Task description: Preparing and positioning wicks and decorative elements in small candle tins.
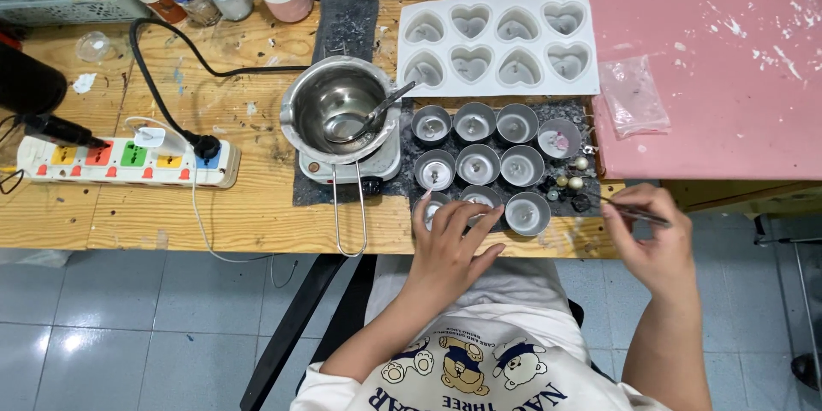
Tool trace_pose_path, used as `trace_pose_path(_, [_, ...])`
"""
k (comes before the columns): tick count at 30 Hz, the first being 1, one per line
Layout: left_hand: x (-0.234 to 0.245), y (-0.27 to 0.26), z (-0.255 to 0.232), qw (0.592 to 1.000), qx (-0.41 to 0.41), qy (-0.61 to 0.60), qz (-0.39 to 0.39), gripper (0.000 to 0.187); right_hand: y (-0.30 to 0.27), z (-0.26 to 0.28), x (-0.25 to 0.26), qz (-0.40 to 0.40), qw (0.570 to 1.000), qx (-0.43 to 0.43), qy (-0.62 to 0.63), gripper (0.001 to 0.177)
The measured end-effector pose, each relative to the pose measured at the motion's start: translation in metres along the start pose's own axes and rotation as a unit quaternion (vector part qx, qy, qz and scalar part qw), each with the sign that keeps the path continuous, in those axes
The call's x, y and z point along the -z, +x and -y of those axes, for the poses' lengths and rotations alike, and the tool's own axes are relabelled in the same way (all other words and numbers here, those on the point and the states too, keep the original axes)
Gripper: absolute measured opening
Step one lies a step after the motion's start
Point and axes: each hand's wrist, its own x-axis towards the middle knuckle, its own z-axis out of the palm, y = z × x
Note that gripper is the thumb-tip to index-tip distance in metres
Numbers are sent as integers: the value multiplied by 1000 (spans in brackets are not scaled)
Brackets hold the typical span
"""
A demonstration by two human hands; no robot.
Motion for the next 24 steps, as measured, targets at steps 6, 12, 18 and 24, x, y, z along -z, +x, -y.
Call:
trace_pose_path(6, [-6, 7, -9, 1000, -9, -20, 13, 52, -3, -4, -16, 32, 998, -24, -53, 20])
trace_pose_path(12, [-12, 12, -12, 999, 0, -18, 31, 52, -6, -19, -24, 18, 999, -3, -40, 20])
trace_pose_path(18, [-20, 23, -17, 999, 0, 6, 32, 60, -8, -26, -24, 2, 1000, 16, -26, 18])
trace_pose_path(24, [-44, 22, -16, 998, 24, 31, 45, 63, -12, -33, -24, -19, 1000, 19, 0, 17])
